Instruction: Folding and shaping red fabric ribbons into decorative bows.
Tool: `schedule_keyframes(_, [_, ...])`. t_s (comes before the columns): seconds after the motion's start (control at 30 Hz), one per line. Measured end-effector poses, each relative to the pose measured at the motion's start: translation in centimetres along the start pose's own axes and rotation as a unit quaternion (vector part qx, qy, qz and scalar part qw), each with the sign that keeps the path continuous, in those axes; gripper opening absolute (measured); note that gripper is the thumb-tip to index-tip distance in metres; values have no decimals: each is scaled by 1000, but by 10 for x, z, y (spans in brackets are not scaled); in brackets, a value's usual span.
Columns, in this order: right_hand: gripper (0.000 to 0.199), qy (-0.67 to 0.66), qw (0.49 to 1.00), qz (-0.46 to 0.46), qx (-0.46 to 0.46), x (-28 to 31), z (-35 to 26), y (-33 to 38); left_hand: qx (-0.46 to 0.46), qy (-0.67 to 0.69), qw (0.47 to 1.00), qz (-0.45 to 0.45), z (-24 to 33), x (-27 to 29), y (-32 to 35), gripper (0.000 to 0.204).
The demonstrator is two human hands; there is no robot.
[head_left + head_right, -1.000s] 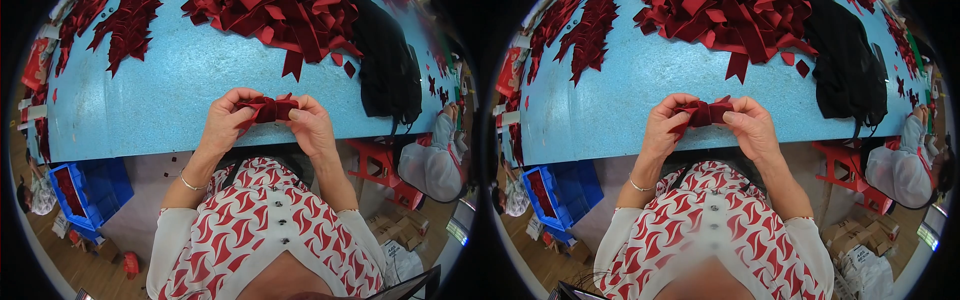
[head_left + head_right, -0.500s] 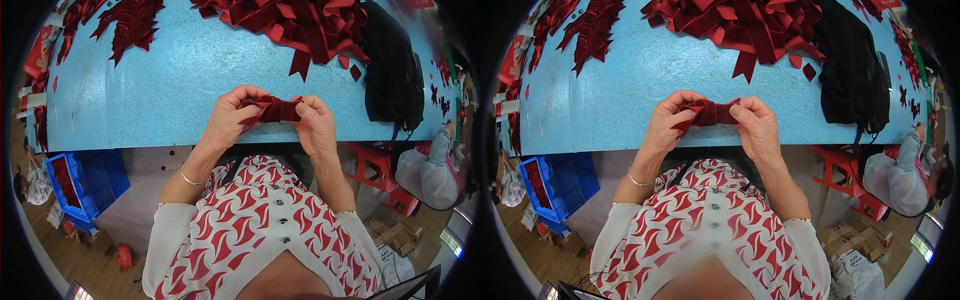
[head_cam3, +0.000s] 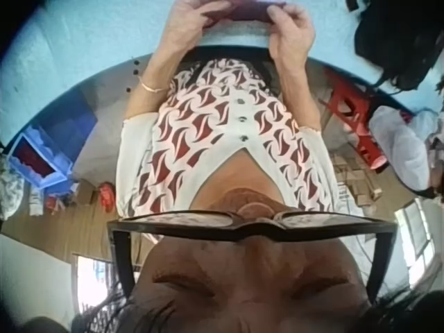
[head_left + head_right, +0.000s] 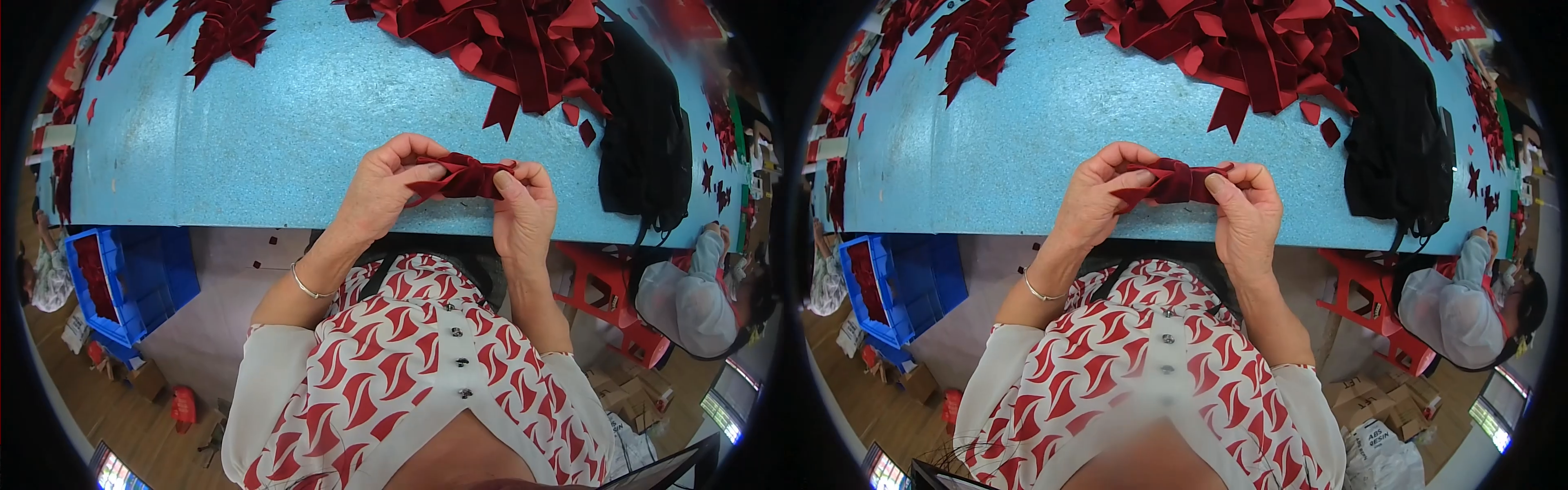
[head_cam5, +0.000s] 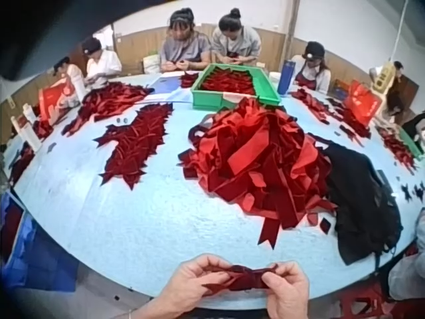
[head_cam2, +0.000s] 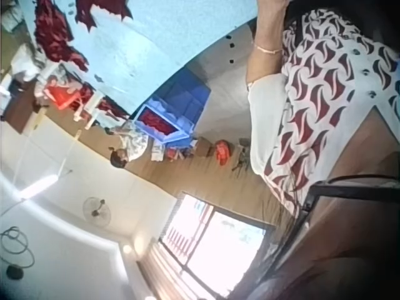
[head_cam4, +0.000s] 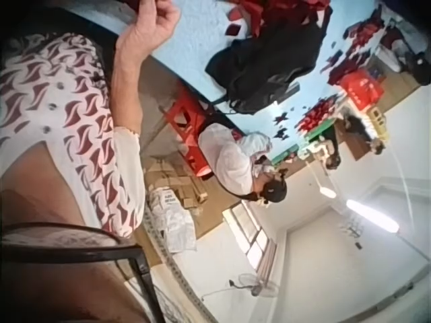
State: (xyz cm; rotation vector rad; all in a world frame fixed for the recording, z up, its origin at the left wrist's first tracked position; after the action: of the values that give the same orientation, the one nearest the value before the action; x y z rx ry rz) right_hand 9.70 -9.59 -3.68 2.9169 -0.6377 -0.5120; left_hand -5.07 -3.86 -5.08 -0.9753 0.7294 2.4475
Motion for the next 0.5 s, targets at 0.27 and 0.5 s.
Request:
schedule_keyframes(0.27, [16,5,1000,7,14,-3,-5,0,6,-32,999,13,0,3,-1,15])
schedule_keyframes(0.5, [16,-16,999,27,21,0,-4,-3,7,25,1000,0,2,-1,-2,12])
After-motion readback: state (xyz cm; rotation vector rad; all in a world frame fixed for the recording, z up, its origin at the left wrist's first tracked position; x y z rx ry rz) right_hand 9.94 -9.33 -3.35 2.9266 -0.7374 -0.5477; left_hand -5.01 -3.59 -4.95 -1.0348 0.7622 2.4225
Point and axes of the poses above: each hand's wrist, its own y-axis away from the middle knuckle, its own x-axis out of the back of the hand, z = x × y, the point moved 10 cm from there along -y, towards the middle knuckle, and after that the axes turned 15 degrees about y, right-handed, at the moved point
